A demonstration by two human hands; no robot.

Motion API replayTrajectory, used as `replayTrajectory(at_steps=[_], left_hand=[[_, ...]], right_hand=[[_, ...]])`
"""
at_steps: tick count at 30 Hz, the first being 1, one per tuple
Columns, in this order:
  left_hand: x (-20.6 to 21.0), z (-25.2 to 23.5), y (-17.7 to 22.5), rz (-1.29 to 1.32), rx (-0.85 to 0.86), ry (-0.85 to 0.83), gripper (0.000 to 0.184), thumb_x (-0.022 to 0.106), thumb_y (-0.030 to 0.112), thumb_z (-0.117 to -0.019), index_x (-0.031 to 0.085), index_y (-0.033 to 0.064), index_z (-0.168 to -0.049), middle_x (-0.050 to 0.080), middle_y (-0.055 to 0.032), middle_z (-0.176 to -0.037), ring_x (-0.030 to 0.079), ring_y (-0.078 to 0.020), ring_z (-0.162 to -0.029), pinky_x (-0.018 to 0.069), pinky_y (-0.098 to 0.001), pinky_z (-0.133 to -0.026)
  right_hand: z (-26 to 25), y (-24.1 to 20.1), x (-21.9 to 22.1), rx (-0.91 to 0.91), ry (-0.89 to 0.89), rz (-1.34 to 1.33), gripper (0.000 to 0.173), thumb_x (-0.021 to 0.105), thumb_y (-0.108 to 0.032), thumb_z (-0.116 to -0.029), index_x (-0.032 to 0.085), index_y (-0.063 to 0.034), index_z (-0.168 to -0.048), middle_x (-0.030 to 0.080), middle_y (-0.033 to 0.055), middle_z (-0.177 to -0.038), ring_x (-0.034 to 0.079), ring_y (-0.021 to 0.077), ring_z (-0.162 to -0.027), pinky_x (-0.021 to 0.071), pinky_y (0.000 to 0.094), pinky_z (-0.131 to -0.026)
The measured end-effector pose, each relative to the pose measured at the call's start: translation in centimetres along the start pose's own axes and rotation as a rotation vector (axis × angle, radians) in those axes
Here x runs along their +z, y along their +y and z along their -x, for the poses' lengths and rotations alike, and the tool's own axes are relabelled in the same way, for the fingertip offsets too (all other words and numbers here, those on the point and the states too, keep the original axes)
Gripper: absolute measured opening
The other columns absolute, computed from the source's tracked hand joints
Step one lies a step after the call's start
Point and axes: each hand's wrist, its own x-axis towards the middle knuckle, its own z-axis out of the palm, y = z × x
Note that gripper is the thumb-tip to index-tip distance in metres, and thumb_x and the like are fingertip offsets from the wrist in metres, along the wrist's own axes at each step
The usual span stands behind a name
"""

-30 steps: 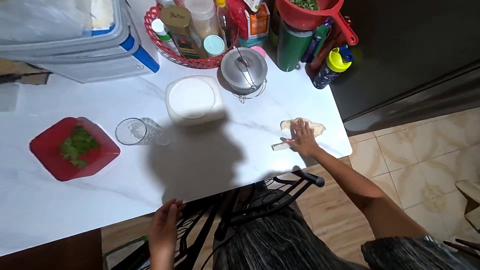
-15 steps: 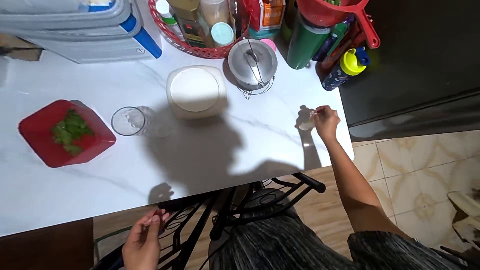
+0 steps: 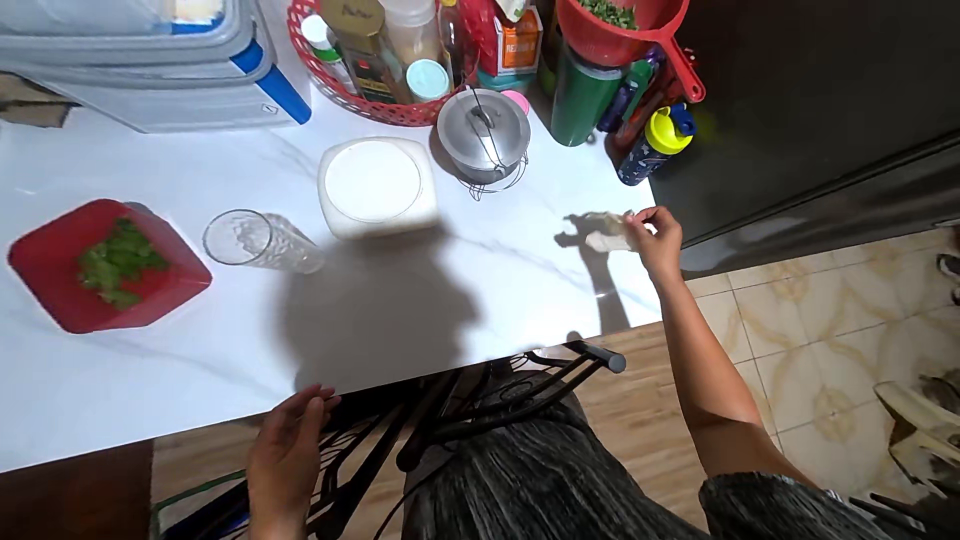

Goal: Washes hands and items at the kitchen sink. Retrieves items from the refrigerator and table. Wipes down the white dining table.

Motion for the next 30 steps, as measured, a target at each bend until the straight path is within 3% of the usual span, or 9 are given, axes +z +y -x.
replayTrajectory(at_steps=[4,8,13,15,18,21,25,28,30], left_hand=[[-0.1,0.2,0.0,-0.035,0.007,-0.01,0.038,0.049,0.021,-0.1064,0.055,-0.0066,-0.132,0.067,-0.012,-0.118,0.068,-0.0064,-0.097,0.0574,-0.0239,-0.083],[0.3,0.1,1.2,-0.002,0.011,-0.007,0.038,0.048,0.021,-0.106,0.055,-0.006,-0.131,0.067,-0.0098,-0.118,0.068,-0.006,-0.099,0.0575,-0.0237,-0.084],[1.1,-0.5,2.3,0.012,0.065,-0.054,0.04,0.049,0.023,-0.1056,0.055,-0.0067,-0.132,0.066,-0.0121,-0.12,0.067,-0.0094,-0.102,0.0572,-0.0268,-0.087],[1.2,-0.6,2.3,0.006,0.086,-0.054,0.039,0.05,0.024,-0.1057,0.056,-0.0054,-0.131,0.067,-0.0113,-0.12,0.068,-0.0094,-0.102,0.0578,-0.0267,-0.086],[1.3,-0.7,1.8,0.017,0.105,-0.058,0.039,0.051,0.025,-0.1053,0.057,-0.0043,-0.13,0.067,-0.0097,-0.119,0.069,-0.0083,-0.1,0.0584,-0.0256,-0.084],[1.6,-0.7,1.6,0.029,0.091,-0.084,0.039,0.051,0.025,-0.1053,0.056,-0.0042,-0.131,0.067,-0.0097,-0.12,0.068,-0.0084,-0.101,0.0584,-0.0261,-0.085],[1.9,-0.7,1.8,0.03,0.106,-0.114,0.038,0.051,0.023,-0.1049,0.056,-0.0036,-0.131,0.067,-0.0089,-0.119,0.069,-0.0089,-0.101,0.0583,-0.0267,-0.086],[1.7,-0.7,1.6,0.015,0.11,-0.119,0.038,0.051,0.024,-0.105,0.057,-0.0034,-0.131,0.067,-0.0097,-0.12,0.069,-0.0093,-0.1,0.0584,-0.0264,-0.085],[1.6,-0.6,1.7,0.004,0.106,-0.115,0.038,0.051,0.024,-0.105,0.057,-0.0033,-0.131,0.066,-0.0102,-0.12,0.069,-0.0088,-0.1,0.0584,-0.026,-0.085]], right_hand=[[-0.9,0.0,-1.8,0.105,-0.083,-0.177,0.012,0.067,-0.009,-0.0965,0.066,0.0011,-0.102,0.068,0.006,-0.097,0.064,0.0094,-0.093,0.054,0.0303,-0.088],[-1.1,-2.8,-2.7,-0.139,-0.207,0.226,0.024,0.052,-0.016,-0.1072,0.054,0.0068,-0.115,0.07,0.02,-0.113,0.07,0.0251,-0.104,0.0553,0.0418,-0.094],[-0.6,-7.3,-1.9,-0.413,-0.133,0.536,0.031,0.051,-0.023,-0.1082,0.056,0.0081,-0.112,0.065,0.0225,-0.089,0.068,0.0389,-0.081,0.0552,0.0554,-0.074],[-1.3,-8.4,-2.1,-0.527,-0.085,0.504,0.032,0.052,-0.024,-0.1079,0.058,0.0076,-0.11,0.065,0.0205,-0.084,0.068,0.0349,-0.076,0.0554,0.0512,-0.071],[-2.4,-10.3,-2.3,-0.507,-0.114,0.299,0.03,0.052,-0.024,-0.1082,0.054,0.0049,-0.115,0.062,0.0114,-0.081,0.061,0.0171,-0.067,0.0531,0.0349,-0.066],[-3.2,-12.4,-2.1,-0.357,-0.25,0.044,0.028,0.061,-0.022,-0.1035,0.057,0.0016,-0.117,0.063,0.0042,-0.086,0.06,0.0053,-0.072,0.0533,0.0245,-0.071],[-2.7,-14.7,-1.7,-0.248,-0.493,-0.197,0.034,0.066,-0.007,-0.0986,0.06,0.001,-0.131,0.068,0.0076,-0.106,0.068,0.0089,-0.088,0.059,0.026,-0.082],[-2.0,-14.9,-1.7,-0.297,-0.436,-0.331,0.036,0.059,-0.004,-0.1014,0.06,0.0013,-0.137,0.067,0.0104,-0.13,0.069,0.0118,-0.107,0.0589,0.0284,-0.093],[-2.7,-13.0,-1.5,-0.282,-0.365,-0.389,0.037,0.056,-0.004,-0.1026,0.058,0.0019,-0.139,0.065,0.0103,-0.136,0.066,0.0118,-0.115,0.0558,0.0294,-0.099]])
